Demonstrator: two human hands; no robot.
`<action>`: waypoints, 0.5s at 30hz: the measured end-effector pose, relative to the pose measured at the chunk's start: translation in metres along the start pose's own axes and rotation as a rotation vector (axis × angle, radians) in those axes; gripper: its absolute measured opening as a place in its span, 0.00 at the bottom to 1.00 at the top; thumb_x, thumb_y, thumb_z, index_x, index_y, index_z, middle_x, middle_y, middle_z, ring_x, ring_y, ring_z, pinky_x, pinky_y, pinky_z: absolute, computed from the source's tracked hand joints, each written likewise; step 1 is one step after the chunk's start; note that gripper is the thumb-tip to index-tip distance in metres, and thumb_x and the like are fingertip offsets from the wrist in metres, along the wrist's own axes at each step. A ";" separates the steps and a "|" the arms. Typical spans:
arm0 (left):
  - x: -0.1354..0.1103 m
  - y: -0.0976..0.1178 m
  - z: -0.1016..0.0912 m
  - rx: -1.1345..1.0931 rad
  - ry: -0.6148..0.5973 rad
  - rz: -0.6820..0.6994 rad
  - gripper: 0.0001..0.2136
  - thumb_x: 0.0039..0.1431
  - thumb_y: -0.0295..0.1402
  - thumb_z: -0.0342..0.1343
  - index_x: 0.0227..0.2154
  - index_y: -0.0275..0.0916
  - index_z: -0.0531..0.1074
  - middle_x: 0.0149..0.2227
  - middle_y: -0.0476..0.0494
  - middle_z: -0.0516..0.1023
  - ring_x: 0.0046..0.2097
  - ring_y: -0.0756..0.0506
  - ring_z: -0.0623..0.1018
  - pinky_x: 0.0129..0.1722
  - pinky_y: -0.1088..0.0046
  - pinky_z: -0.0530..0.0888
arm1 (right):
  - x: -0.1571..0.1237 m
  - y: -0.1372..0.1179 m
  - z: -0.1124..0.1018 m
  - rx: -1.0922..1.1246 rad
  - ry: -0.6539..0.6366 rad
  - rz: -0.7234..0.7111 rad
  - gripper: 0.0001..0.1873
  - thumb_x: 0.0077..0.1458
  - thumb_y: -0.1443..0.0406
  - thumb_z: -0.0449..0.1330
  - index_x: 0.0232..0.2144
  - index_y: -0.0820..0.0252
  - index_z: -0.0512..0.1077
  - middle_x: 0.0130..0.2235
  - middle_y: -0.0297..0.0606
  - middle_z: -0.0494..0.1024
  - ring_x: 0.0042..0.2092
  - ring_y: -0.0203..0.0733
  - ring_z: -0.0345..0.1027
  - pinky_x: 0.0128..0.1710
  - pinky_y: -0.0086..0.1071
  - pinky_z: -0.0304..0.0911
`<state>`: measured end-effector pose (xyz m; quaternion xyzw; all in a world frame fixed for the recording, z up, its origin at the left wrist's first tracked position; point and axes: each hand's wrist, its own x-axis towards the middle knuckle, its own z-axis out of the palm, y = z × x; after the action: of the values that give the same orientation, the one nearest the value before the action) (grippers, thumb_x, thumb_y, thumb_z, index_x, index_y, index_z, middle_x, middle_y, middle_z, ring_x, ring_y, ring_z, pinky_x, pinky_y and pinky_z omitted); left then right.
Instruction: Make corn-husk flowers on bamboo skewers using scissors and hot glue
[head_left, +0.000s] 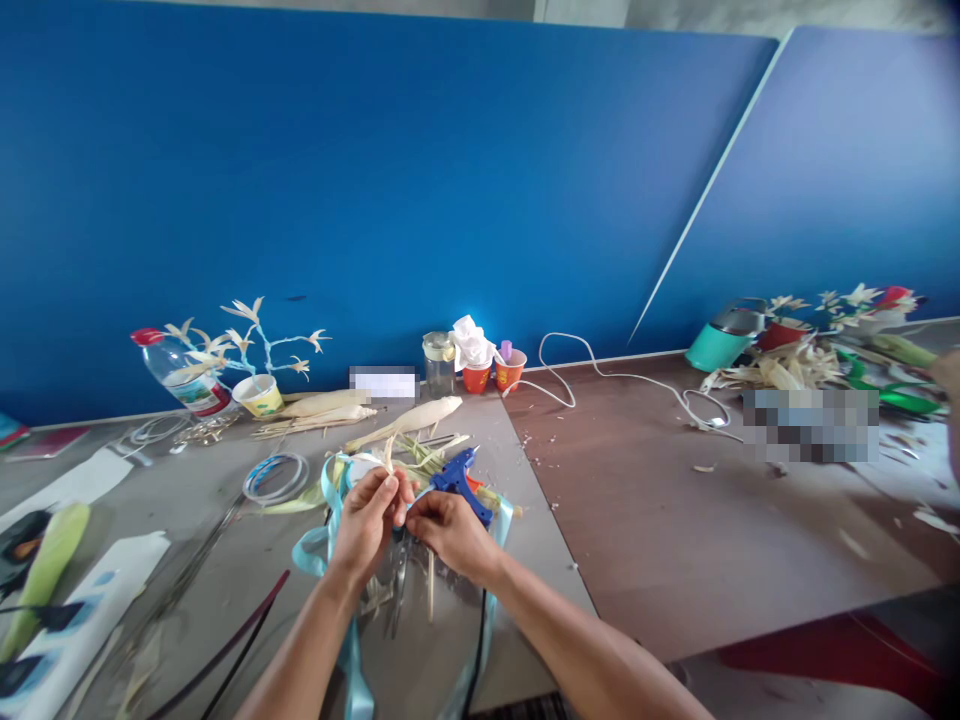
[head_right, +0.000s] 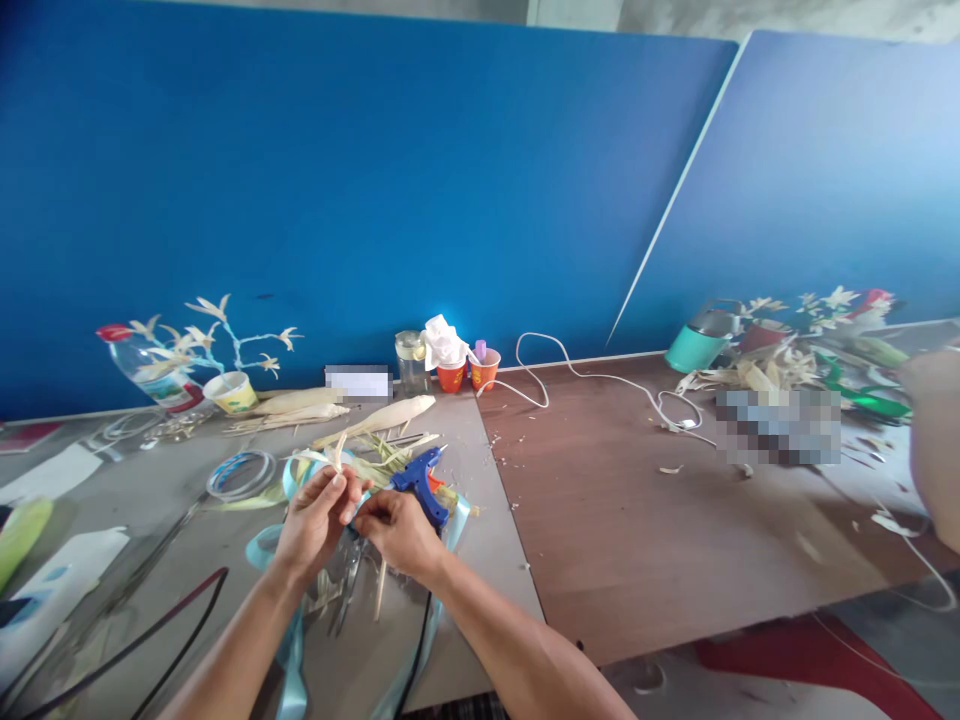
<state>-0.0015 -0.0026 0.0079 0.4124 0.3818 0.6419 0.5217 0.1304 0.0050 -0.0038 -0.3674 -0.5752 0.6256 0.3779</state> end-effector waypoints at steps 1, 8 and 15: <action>0.000 0.000 0.000 -0.001 -0.004 -0.002 0.07 0.52 0.36 0.61 0.29 0.38 0.73 0.21 0.54 0.72 0.18 0.57 0.64 0.34 0.68 0.73 | 0.000 0.000 0.000 -0.009 0.000 -0.008 0.04 0.45 0.67 0.59 0.23 0.62 0.72 0.22 0.30 0.68 0.26 0.32 0.55 0.27 0.28 0.51; -0.001 -0.003 -0.002 0.028 -0.064 -0.021 0.06 0.54 0.35 0.60 0.32 0.38 0.75 0.24 0.52 0.73 0.21 0.55 0.67 0.40 0.67 0.73 | 0.000 -0.003 -0.001 0.030 0.020 -0.031 0.06 0.47 0.65 0.60 0.21 0.61 0.70 0.22 0.29 0.66 0.25 0.32 0.54 0.27 0.28 0.51; 0.000 -0.004 -0.002 0.090 -0.011 -0.029 0.09 0.54 0.37 0.59 0.34 0.36 0.74 0.23 0.53 0.70 0.20 0.55 0.65 0.31 0.72 0.71 | -0.002 -0.005 -0.006 -0.216 0.122 -0.135 0.05 0.50 0.69 0.55 0.26 0.62 0.72 0.26 0.33 0.71 0.29 0.35 0.62 0.30 0.28 0.57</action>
<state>-0.0019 -0.0021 0.0033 0.4333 0.4134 0.6141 0.5141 0.1372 0.0062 0.0012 -0.4038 -0.6384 0.5097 0.4117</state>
